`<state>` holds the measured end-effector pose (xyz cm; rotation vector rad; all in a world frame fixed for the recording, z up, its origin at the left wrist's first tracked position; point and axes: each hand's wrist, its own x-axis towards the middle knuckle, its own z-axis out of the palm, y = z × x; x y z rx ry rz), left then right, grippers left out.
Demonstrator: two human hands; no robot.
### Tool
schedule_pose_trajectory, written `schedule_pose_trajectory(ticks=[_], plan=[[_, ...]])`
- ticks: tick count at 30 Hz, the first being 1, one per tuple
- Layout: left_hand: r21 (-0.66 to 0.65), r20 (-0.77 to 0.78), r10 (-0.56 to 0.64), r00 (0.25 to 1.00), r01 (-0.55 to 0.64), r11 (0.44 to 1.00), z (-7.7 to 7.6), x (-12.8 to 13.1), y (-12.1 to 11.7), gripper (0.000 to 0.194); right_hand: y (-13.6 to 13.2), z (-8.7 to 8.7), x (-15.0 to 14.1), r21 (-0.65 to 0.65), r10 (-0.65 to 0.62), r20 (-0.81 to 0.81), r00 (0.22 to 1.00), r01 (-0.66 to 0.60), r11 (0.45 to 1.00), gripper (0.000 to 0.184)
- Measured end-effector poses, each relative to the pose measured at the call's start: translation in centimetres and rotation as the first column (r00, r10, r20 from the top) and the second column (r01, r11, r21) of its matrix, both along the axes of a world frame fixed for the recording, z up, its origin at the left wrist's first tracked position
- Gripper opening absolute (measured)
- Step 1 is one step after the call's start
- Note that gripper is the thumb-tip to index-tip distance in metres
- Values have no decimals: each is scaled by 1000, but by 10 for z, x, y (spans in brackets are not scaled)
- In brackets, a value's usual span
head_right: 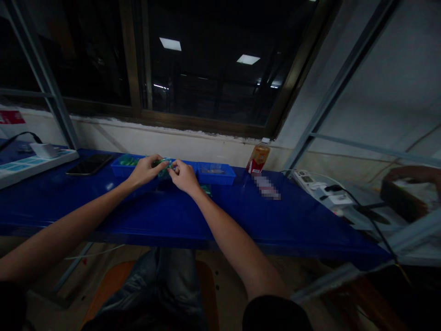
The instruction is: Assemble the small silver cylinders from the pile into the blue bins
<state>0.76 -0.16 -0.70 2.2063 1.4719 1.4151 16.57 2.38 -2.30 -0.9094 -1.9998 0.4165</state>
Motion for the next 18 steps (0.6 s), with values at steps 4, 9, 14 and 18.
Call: schedule_pose_trajectory(ticks=[4,9,14,18], plan=[[-23,-20,18,1000,-19,1000,0,1,1,27,-2,1,0,58,-80,70,994,76,995,15],[-4,97,29,995,-29,1000,-1,1,5,30,-3,9,5,187,-331,17,944,322,928,16],[-309,361,50,931,69,949,2,-5,12,56,-6,14,8,259,-290,-53,955,294,920,14],[-425,562,-18,827,307,852,5,-6,11,58,-10,11,3,322,-125,20,992,112,940,11]])
